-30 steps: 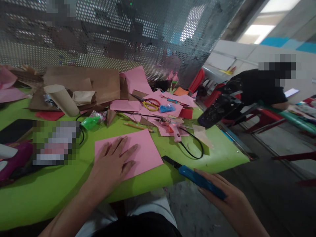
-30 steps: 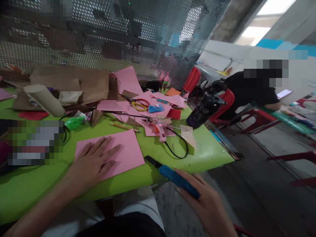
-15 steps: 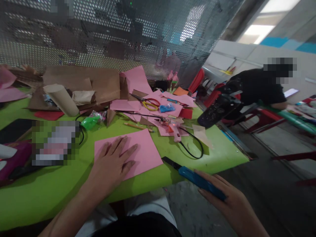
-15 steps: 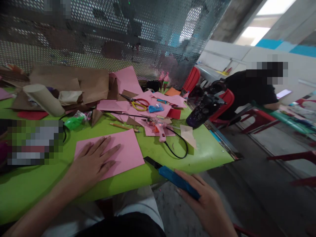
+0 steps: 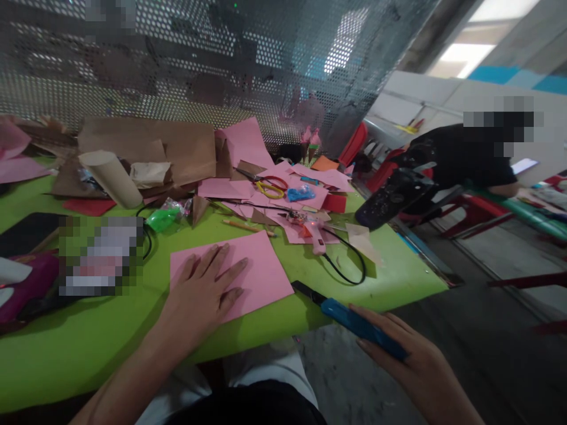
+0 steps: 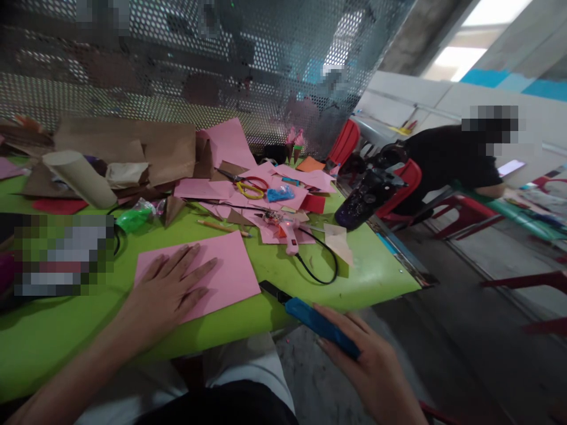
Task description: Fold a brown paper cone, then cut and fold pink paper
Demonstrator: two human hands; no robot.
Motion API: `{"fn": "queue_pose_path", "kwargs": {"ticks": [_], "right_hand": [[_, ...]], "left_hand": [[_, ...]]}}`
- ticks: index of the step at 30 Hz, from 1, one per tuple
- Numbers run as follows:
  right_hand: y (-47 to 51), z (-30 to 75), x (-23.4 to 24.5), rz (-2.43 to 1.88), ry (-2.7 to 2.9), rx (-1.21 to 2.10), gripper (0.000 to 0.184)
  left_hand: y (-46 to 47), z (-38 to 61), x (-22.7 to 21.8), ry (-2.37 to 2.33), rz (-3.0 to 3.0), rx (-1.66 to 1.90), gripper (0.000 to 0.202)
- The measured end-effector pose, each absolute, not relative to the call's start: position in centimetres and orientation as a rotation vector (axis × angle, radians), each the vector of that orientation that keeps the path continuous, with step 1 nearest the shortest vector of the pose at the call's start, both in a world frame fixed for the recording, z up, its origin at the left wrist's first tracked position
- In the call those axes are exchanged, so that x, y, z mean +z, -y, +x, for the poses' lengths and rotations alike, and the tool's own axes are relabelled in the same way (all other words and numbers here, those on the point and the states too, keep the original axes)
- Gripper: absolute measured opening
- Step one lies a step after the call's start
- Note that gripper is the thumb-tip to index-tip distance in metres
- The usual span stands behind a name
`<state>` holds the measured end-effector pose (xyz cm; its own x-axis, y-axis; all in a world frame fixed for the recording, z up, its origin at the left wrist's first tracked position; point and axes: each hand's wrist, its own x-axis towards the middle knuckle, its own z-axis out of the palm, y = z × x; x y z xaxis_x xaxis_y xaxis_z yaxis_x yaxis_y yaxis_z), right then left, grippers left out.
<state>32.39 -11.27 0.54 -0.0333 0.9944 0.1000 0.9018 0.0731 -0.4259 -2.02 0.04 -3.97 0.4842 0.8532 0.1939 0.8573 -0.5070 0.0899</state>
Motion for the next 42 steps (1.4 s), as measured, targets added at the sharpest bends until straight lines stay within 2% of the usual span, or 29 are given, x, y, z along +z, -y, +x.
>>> {"fn": "queue_pose_path", "kwargs": {"ticks": [42], "right_hand": [[12.4,31.9,0.5,-1.861,2.141,0.363,0.04]], "left_hand": [[0.0,-1.9,-3.6,1.57,-2.701,-0.344,0.049]]}}
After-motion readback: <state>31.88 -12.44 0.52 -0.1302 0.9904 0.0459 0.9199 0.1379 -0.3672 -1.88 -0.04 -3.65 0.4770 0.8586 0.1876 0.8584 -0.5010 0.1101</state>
